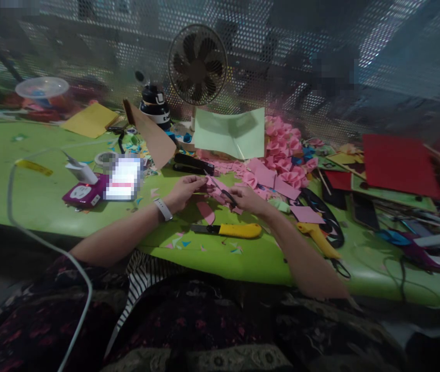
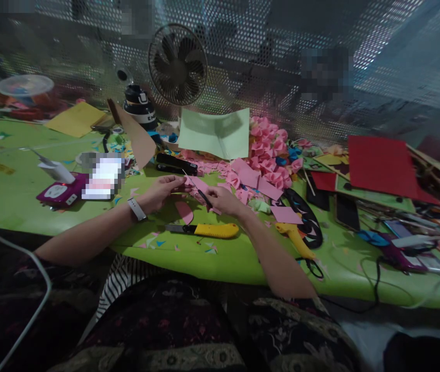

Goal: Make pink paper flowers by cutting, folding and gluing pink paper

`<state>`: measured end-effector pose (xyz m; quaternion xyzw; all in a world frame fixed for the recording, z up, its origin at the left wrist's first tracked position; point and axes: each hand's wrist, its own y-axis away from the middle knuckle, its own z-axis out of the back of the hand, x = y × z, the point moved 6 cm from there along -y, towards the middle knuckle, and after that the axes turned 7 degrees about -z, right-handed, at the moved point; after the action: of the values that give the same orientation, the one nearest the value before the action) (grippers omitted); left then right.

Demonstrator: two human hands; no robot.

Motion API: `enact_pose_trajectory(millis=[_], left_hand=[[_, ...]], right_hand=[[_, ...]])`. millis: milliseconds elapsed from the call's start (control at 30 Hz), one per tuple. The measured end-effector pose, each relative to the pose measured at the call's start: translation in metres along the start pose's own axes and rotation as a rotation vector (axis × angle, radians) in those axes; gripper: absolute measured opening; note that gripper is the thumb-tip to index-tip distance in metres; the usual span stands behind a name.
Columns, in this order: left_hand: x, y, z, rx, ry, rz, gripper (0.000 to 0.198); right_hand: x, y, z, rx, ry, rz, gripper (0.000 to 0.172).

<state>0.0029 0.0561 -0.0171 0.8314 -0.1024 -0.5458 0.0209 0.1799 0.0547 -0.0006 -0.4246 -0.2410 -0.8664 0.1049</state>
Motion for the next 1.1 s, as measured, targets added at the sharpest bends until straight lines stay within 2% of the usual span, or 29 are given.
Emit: enact_pose_trajectory(millis=[300, 467, 567, 767, 833, 967, 1100], left_hand=[[0.0, -0.003, 0.003, 0.005, -0.01, -0.019, 0.014], [-0.001, -0.005, 0.006, -0.008, 0.008, -0.03, 0.012], [0.0, -0.007, 0.007, -0.014, 0.064, -0.013, 0.012], [0.001, -0.008, 0.006, -0.049, 0.148, 0.038, 0.021], [0.0, -0.007, 0.004, -0.014, 0.157, 0.024, 0.019], [-0.002, -0.007, -0.001, 0.088, 0.172, -0.008, 0.01], [-0.002, -0.005, -0.003, 0.084, 0.175, 0.016, 0.027]], right_hand=[[0.001, 0.006, 0.001, -0.009, -0.041, -0.005, 0.034], [0.001, 0.008, 0.007, -0.078, -0.066, -0.038, 0.026], [-0.006, 0.003, 0.016, -0.181, -0.049, -0.065, 0.025], [-0.011, -0.003, 0.038, -0.423, 0.221, -0.107, 0.014], [-0.011, -0.002, 0.045, -0.501, 0.332, -0.134, 0.014], [-0.018, -0.003, 0.055, -0.574, 0.472, -0.18, 0.017], [-0.026, -0.006, 0.063, -0.605, 0.575, -0.219, 0.019]])
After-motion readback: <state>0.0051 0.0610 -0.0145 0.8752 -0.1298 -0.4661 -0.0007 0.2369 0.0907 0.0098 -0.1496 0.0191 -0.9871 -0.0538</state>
